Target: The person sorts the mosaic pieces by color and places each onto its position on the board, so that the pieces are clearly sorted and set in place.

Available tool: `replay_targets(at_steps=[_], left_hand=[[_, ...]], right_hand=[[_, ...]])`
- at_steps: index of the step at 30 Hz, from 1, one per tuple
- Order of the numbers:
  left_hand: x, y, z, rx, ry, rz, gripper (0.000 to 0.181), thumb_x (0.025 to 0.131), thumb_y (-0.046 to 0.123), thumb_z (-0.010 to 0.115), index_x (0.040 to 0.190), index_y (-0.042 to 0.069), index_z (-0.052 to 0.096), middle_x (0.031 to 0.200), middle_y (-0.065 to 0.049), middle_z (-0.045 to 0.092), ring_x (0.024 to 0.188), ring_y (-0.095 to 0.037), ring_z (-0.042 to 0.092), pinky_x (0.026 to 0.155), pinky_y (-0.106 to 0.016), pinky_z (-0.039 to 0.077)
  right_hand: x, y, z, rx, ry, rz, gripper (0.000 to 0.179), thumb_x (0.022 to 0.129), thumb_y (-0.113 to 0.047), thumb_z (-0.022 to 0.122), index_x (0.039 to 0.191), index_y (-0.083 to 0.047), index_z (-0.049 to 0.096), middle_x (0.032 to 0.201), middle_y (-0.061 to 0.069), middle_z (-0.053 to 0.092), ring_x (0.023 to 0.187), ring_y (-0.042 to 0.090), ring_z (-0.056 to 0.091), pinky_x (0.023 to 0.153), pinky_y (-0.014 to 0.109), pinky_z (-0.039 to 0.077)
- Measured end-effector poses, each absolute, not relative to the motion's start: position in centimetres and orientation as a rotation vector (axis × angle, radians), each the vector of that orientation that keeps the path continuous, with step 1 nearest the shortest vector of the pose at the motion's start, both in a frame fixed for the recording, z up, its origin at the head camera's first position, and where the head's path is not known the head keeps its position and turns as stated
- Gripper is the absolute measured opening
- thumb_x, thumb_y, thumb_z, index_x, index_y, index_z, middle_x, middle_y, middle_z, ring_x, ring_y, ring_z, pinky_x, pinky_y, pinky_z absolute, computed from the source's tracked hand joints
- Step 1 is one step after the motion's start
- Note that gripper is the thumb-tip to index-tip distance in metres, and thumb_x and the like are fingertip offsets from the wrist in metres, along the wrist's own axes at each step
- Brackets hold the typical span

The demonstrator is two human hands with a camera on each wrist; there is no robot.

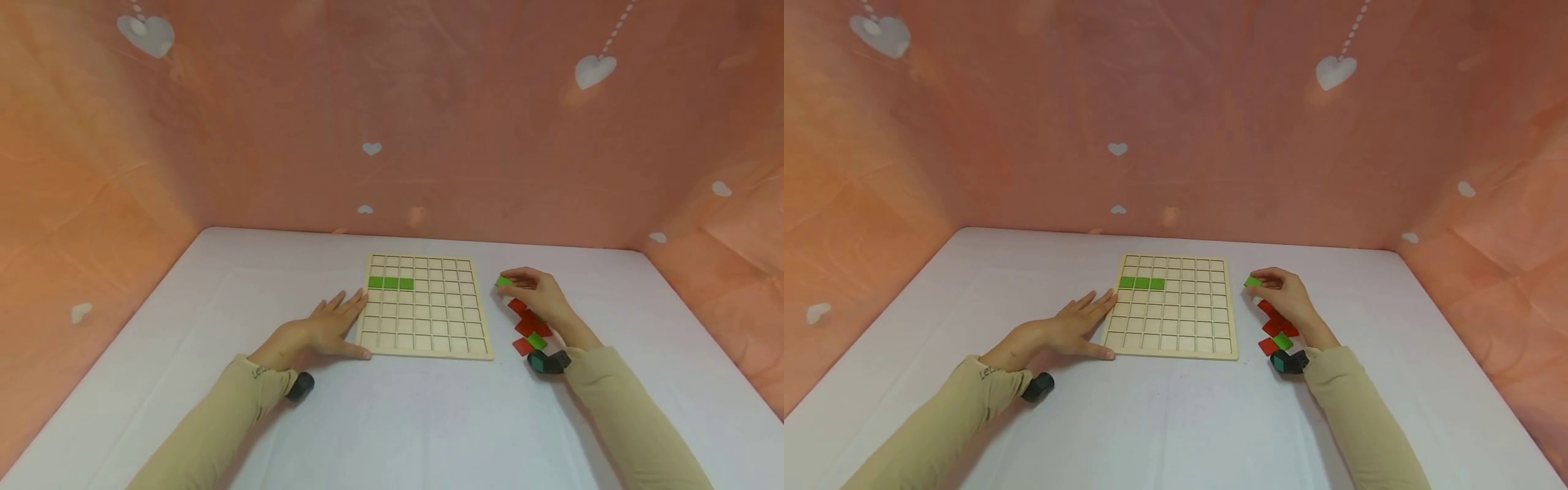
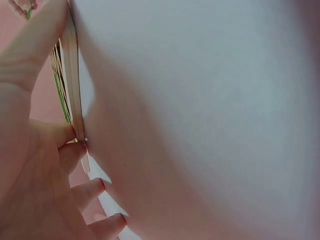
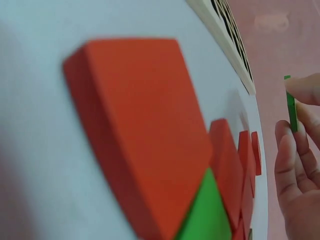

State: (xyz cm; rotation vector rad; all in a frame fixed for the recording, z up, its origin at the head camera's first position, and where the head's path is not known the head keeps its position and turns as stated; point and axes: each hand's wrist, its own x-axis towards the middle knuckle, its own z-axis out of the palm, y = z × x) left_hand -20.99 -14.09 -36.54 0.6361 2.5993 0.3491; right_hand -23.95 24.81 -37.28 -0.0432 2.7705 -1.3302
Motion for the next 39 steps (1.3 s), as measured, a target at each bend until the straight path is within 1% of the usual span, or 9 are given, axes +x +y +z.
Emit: replay_targets(at_steps=[5, 10, 13, 20, 23, 29, 33, 36, 39], left_hand=[[-20.9, -14.1, -36.6, 0.634, 2.6, 0.361, 0.107, 0.082, 0.057, 0.067, 0.155, 0.006, 0.005, 0.162, -0.011, 0.0, 0.147, -0.04, -0.001, 0.117, -0.06, 0.005], [-20.9, -14.1, -36.4, 0.633, 2.601, 0.355, 0.106, 0.083, 0.056, 0.066, 0.155, 0.006, 0.005, 0.162, -0.01, 0.0, 0.148, -0.039, -0.002, 0.117, -0.059, 0.005], [-20.8, -14.1, -36.4, 0.635, 2.604, 0.357, 0.106, 0.083, 0.055, 0.067, 0.154, 0.006, 0.006, 0.162, -0.011, 0.0, 0.147, -0.04, -0.001, 0.117, -0.059, 0.005], [-20.8, -14.0, -36.4, 0.635, 2.602, 0.353, 0.106, 0.083, 0.055, 0.066, 0.155, 0.006, 0.005, 0.162, -0.01, -0.001, 0.148, -0.039, -0.002, 0.117, -0.059, 0.005], [-20.8, -14.0, -36.4, 0.637, 2.599, 0.351, 0.107, 0.083, 0.055, 0.067, 0.155, 0.006, 0.005, 0.162, -0.01, -0.001, 0.148, -0.039, -0.002, 0.117, -0.059, 0.005], [-20.7, -14.1, -36.4, 0.637, 2.597, 0.349, 0.106, 0.083, 0.056, 0.066, 0.155, 0.007, 0.005, 0.162, -0.01, -0.001, 0.148, -0.039, -0.003, 0.117, -0.058, 0.004], [-20.8, -14.1, -36.5, 0.637, 2.593, 0.366, 0.106, 0.083, 0.055, 0.066, 0.155, 0.006, 0.004, 0.162, -0.01, -0.002, 0.148, -0.038, -0.004, 0.118, -0.057, 0.003], [-20.8, -14.1, -36.5, 0.638, 2.59, 0.373, 0.106, 0.084, 0.054, 0.066, 0.155, 0.006, 0.003, 0.162, -0.01, -0.002, 0.148, -0.038, -0.004, 0.118, -0.057, 0.002], [-20.8, -14.1, -36.6, 0.641, 2.59, 0.373, 0.106, 0.084, 0.055, 0.066, 0.155, 0.006, 0.003, 0.162, -0.01, -0.002, 0.148, -0.038, -0.004, 0.118, -0.057, 0.002]], right_hand=[[-23.9, 24.4, -37.3, -0.088, 2.773, -1.34, 0.047, 0.091, -0.028, 0.066, 0.129, -0.002, 0.057, 0.124, 0.021, 0.06, 0.108, 0.03, 0.057, 0.076, 0.013, 0.049], [-24.1, 24.0, -37.4, -0.091, 2.757, -1.351, 0.048, 0.09, -0.03, 0.067, 0.129, -0.002, 0.057, 0.123, 0.02, 0.061, 0.105, 0.028, 0.058, 0.075, 0.015, 0.051], [-24.2, 23.7, -37.4, -0.101, 2.747, -1.37, 0.047, 0.09, -0.028, 0.067, 0.128, -0.003, 0.057, 0.123, 0.02, 0.061, 0.103, 0.024, 0.059, 0.075, 0.016, 0.053], [-24.5, 23.0, -37.4, -0.161, 2.73, -1.444, 0.045, 0.089, -0.022, 0.069, 0.126, 0.0, 0.059, 0.12, 0.022, 0.063, 0.086, 0.003, 0.06, 0.073, 0.02, 0.054], [-24.6, 22.6, -37.4, -0.164, 2.715, -1.465, 0.045, 0.088, -0.023, 0.07, 0.126, -0.001, 0.059, 0.12, 0.022, 0.063, 0.083, 0.0, 0.06, 0.073, 0.022, 0.054], [-24.8, 21.7, -37.3, -0.156, 2.701, -1.474, 0.045, 0.088, -0.025, 0.07, 0.126, -0.003, 0.06, 0.117, 0.018, 0.065, 0.082, 0.0, 0.061, 0.074, 0.024, 0.054], [-24.9, 21.3, -37.3, -0.176, 2.688, -1.501, 0.045, 0.088, -0.022, 0.07, 0.126, -0.001, 0.059, 0.117, 0.02, 0.065, 0.083, 0.0, 0.061, 0.076, 0.025, 0.054], [-25.0, 20.9, -37.3, -0.189, 2.675, -1.504, 0.045, 0.088, -0.021, 0.07, 0.126, 0.0, 0.058, 0.12, 0.021, 0.063, 0.089, 0.004, 0.061, 0.078, 0.025, 0.053], [-25.2, 20.6, -37.2, -0.177, 2.677, -1.475, 0.046, 0.088, -0.023, 0.07, 0.127, -0.001, 0.058, 0.122, 0.019, 0.062, 0.099, 0.015, 0.062, 0.081, 0.026, 0.051]])
